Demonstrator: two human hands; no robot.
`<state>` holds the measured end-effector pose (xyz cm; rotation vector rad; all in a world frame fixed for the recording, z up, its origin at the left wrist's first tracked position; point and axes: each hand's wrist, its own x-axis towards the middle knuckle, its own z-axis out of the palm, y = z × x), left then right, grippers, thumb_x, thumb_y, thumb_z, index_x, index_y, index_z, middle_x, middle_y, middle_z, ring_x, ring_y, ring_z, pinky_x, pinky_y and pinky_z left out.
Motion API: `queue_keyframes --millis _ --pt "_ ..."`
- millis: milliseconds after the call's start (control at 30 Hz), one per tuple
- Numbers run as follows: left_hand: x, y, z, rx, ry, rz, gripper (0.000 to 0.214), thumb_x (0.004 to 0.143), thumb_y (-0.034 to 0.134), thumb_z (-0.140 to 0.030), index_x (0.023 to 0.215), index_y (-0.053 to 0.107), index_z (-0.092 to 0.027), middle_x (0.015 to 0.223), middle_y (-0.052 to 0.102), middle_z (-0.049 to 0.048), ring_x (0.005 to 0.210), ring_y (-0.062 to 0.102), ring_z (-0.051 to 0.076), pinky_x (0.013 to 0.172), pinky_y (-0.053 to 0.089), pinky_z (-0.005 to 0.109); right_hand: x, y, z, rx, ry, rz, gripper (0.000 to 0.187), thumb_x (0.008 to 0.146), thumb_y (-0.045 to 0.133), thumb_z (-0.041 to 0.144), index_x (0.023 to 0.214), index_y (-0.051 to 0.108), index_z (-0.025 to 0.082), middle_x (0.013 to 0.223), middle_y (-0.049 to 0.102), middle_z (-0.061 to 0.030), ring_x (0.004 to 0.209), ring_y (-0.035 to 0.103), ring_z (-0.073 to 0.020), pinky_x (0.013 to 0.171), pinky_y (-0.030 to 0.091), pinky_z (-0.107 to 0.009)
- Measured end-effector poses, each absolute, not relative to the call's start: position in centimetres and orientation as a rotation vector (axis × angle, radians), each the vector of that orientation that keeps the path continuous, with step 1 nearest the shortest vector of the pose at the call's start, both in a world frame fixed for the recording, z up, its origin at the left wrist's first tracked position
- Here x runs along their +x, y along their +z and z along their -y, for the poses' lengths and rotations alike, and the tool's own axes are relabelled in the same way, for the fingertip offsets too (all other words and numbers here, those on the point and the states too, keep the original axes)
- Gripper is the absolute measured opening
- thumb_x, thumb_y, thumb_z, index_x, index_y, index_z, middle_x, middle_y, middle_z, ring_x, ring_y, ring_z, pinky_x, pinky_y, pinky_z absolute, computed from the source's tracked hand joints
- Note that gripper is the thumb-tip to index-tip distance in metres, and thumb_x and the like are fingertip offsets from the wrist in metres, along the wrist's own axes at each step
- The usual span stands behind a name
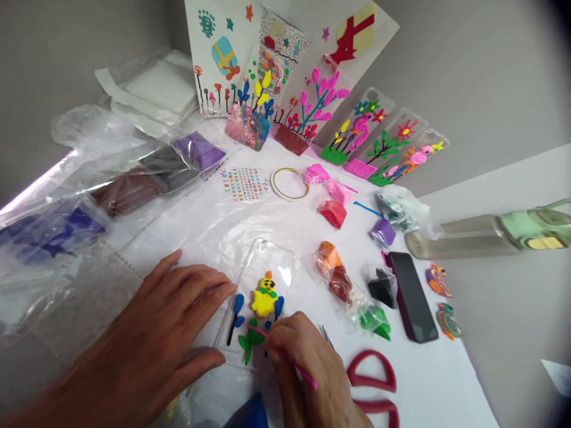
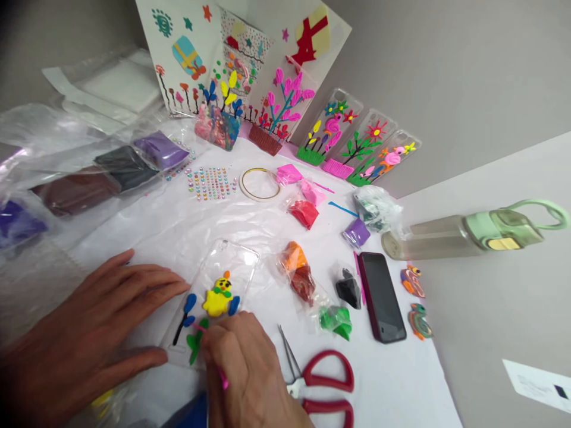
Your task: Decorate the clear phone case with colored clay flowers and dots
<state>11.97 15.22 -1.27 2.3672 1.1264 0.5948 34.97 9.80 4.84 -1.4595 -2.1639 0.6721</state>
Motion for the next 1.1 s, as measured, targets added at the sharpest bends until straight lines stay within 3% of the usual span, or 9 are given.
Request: queue_keyframes --millis 367,600,800,1100 --pt "12.0 -1.2 -15.3 2.347 0.593 -1.115 0.055 0.085 0.077 -0.031 0.137 0.058 -0.035 0.129 0.067 -0.0037 0.125 0.056 0.022 0.131 0.01 0.043 35.0 5.0 -9.8 -1.452 0.637 2.18 0.017 0.104 0.046 0.007 0.108 0.055 0.021 0.087 0.066 -0.0047 0.079 0.068 -0.0166 0.067 0.06 -0.024" --pt "11.4 -1.8 -15.7 2.455 0.582 -1.059 0.056 0.087 0.075 -0.037 0.139 0.057 -0.031 0.13 0.066 -0.0006 0.125 0.054 0.025 0.131 0.007 0.043 35.5 4.7 -8.9 -1.483 0.513 1.978 0.03 0.1 0.057 0.008 0.126 0.057 0.023 0.104 0.072 -0.0072 0.091 0.074 -0.0189 0.072 0.064 -0.024" --pt "10.9 -2.3 -16.5 2.657 0.621 -0.943 0.064 0.085 0.077 -0.049 0.142 0.058 -0.025 0.128 0.066 0.0037 0.121 0.054 0.027 0.132 0.002 0.039 35.1 4.5 -9.4 -1.435 0.745 1.995 0.015 0.105 0.056 0.012 0.114 0.057 0.024 0.095 0.071 -0.0018 0.083 0.071 -0.0129 0.076 0.061 -0.02" --pt "11.0 -2.2 -16.1 2.644 0.625 -0.958 0.066 0.082 0.079 -0.05 0.14 0.059 -0.025 0.128 0.066 0.0045 0.121 0.054 0.028 0.132 0.003 0.04 34.4 3.4 -9.1 -1.353 0.641 2.236 0.01 0.11 0.043 0.018 0.112 0.053 0.021 0.089 0.067 -0.0037 0.079 0.068 -0.0157 0.068 0.058 -0.022"
